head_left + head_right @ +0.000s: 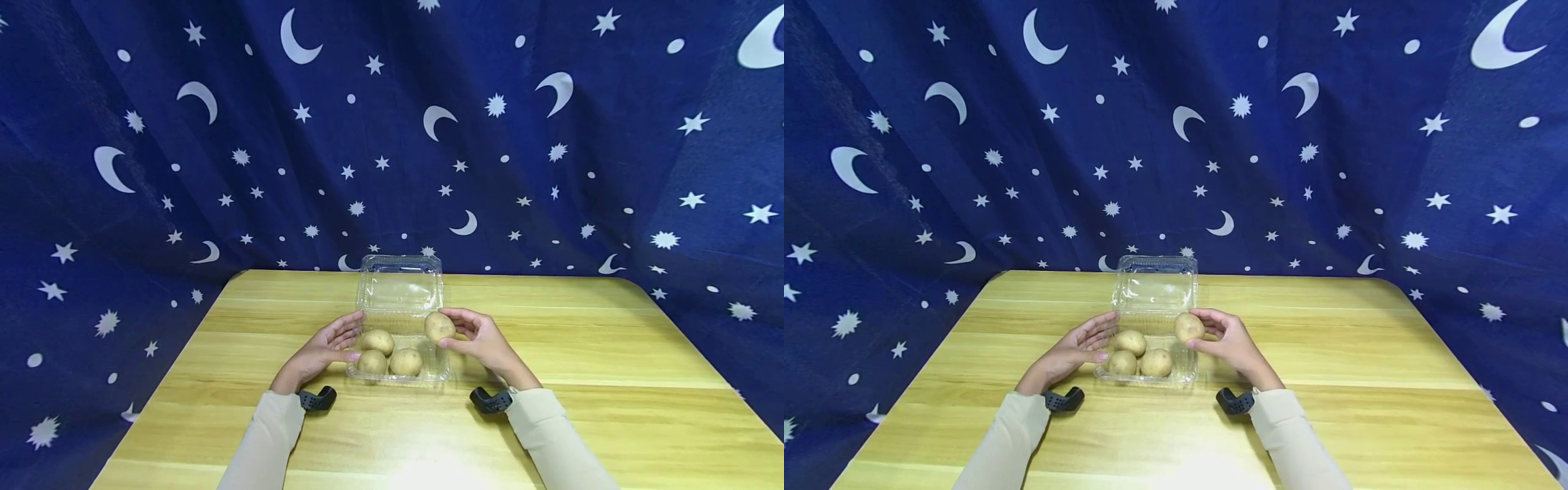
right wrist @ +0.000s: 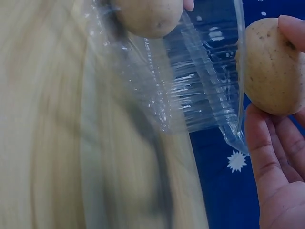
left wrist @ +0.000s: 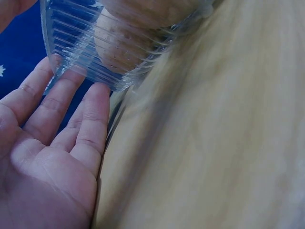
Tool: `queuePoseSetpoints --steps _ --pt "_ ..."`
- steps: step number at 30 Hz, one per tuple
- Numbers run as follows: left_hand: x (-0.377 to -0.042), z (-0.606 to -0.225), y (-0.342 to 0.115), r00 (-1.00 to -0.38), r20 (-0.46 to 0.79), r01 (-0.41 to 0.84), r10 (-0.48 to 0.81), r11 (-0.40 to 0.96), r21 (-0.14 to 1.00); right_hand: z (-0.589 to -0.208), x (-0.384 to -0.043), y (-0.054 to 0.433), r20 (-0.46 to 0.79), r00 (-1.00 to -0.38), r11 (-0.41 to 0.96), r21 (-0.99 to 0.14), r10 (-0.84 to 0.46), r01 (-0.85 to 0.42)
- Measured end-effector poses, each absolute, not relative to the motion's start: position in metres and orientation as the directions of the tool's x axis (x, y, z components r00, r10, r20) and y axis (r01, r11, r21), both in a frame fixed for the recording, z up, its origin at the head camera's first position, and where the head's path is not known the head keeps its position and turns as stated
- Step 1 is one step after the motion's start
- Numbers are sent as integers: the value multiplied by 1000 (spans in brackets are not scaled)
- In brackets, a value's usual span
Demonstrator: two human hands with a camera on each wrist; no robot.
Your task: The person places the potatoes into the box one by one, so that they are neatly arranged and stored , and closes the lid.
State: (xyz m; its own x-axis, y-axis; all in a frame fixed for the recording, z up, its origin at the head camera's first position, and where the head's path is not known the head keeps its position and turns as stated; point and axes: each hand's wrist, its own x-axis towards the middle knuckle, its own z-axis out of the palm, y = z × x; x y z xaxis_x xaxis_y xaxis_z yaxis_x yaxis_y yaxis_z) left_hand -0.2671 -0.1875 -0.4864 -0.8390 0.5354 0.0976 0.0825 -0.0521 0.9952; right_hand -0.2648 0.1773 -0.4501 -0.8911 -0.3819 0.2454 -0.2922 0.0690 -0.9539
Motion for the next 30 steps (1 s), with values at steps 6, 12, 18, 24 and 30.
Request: queuePoseSetpoints --steps 6,12,18,24,30 --pt "-267 -487 -188 -839 93 78 537 -50 996 -451 -266 175 243 -885 88 -950 -396 -300" --pt "-269 -489 -188 -838 96 82 537 -51 995 -449 -264 171 243 -888 119 -943 -391 -311" --pt "-269 -489 -189 -837 99 83 537 -53 995 -448 -264 168 237 -889 144 -939 -392 -313" --pt "-270 -489 -189 -840 88 75 536 -46 996 -447 -266 164 249 -882 153 -931 -399 -332" --pt "-270 -490 -188 -840 86 72 536 -47 996 -448 -266 157 242 -884 183 -924 -401 -336"
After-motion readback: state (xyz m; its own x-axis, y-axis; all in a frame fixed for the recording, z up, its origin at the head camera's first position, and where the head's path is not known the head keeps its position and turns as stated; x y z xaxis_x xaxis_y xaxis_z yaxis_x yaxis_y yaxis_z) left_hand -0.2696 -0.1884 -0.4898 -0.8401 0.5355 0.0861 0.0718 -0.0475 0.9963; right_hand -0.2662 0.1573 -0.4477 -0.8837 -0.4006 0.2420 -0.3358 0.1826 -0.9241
